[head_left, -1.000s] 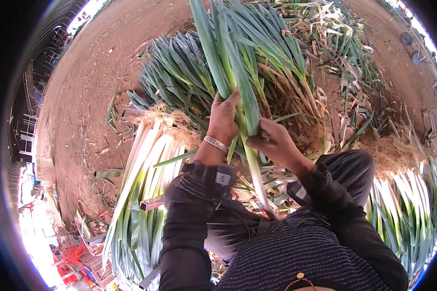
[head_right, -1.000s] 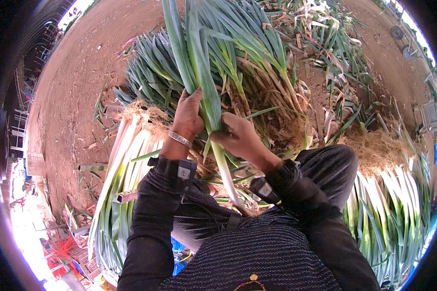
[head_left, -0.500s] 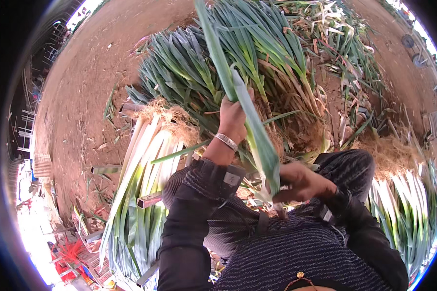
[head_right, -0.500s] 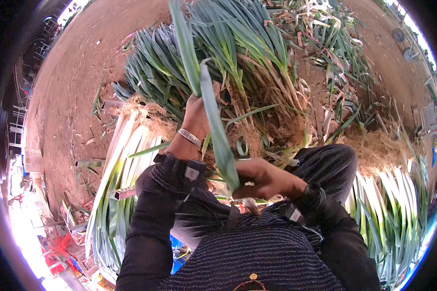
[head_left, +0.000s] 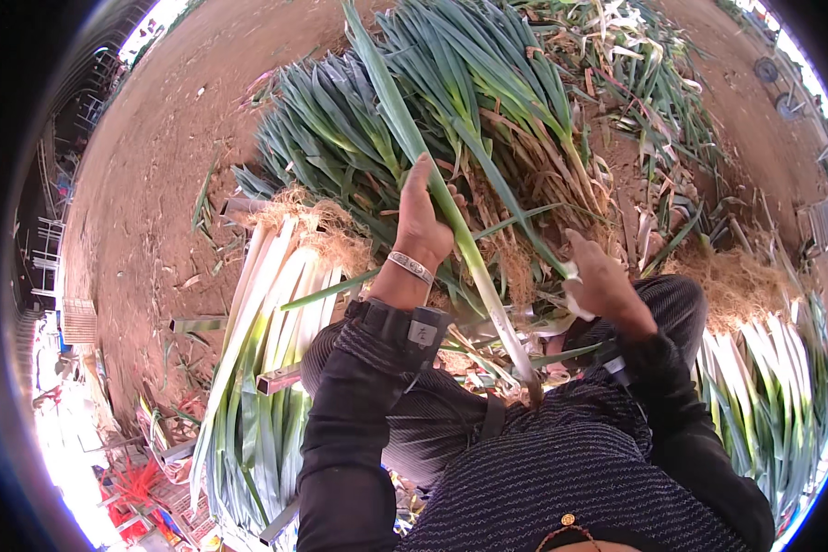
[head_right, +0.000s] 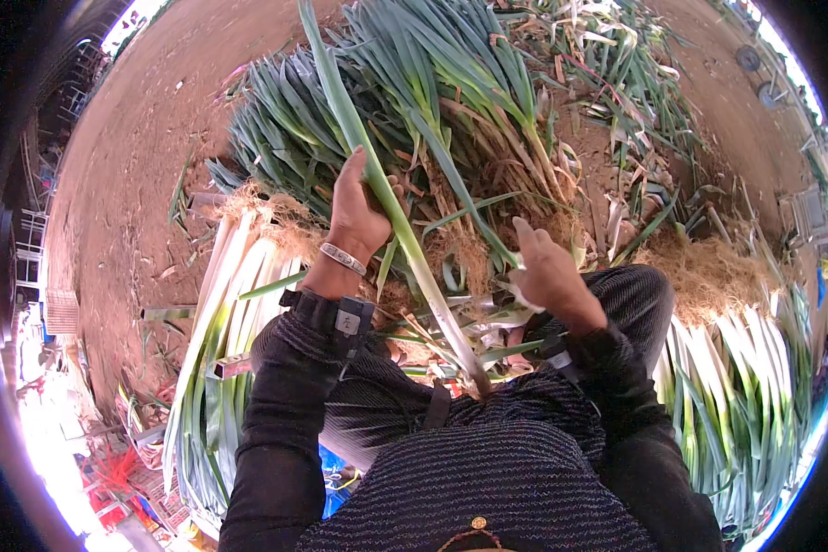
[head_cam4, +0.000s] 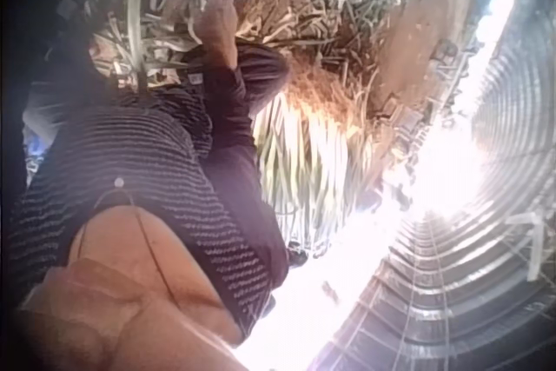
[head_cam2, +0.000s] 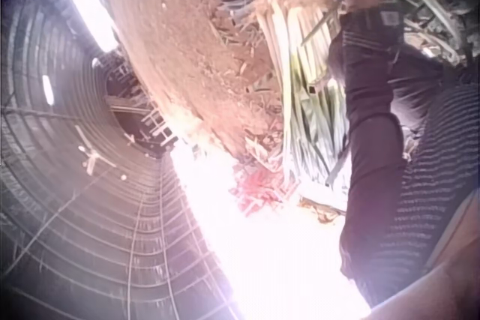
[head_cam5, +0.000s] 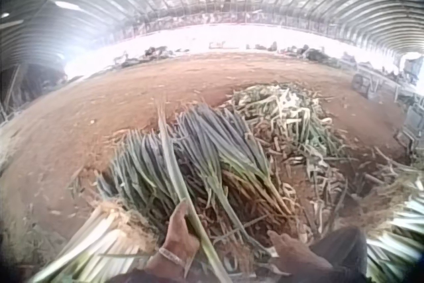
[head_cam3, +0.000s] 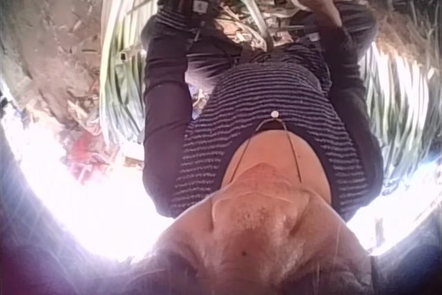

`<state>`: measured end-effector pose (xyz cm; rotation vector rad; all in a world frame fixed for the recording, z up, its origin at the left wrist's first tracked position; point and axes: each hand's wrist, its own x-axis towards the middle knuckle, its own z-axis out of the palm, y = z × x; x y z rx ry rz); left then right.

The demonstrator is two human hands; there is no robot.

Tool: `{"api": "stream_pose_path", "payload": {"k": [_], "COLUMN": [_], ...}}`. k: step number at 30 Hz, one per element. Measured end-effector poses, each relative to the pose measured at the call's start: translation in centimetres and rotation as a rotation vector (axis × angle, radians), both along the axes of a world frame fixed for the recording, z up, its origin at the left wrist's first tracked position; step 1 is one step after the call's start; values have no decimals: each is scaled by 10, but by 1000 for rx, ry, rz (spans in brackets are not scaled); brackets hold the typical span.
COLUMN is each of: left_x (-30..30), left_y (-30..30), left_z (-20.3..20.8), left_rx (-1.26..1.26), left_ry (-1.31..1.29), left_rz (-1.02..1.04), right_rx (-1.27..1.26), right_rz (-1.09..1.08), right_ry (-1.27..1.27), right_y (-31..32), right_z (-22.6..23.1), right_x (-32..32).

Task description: Peeling and cleaning outer layers of leeks by hand.

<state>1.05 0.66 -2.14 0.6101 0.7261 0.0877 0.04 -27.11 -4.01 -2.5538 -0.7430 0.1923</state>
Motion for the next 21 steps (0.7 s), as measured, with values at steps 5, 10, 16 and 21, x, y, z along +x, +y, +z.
{"api": "stream_pose_path", "payload": {"k": [5,10,16,21], "left_x": [3,6,8,3], "left_y": [8,14,18,26], "left_z": [2,-3,4,9], "left_rx": [16,158,255,190], "left_ry": [-87,-157,-176,-213], "left_rz": [56,112,259,272], "right_rx": [475,409,455,488], "right_rz": [233,200,90,12], "right_ry": [363,16,-107,-115], "right_y": [33,60,72,80], "right_z": [-9,-8,-32,-37], "right_x": [-41,-63,-51,-37]}}
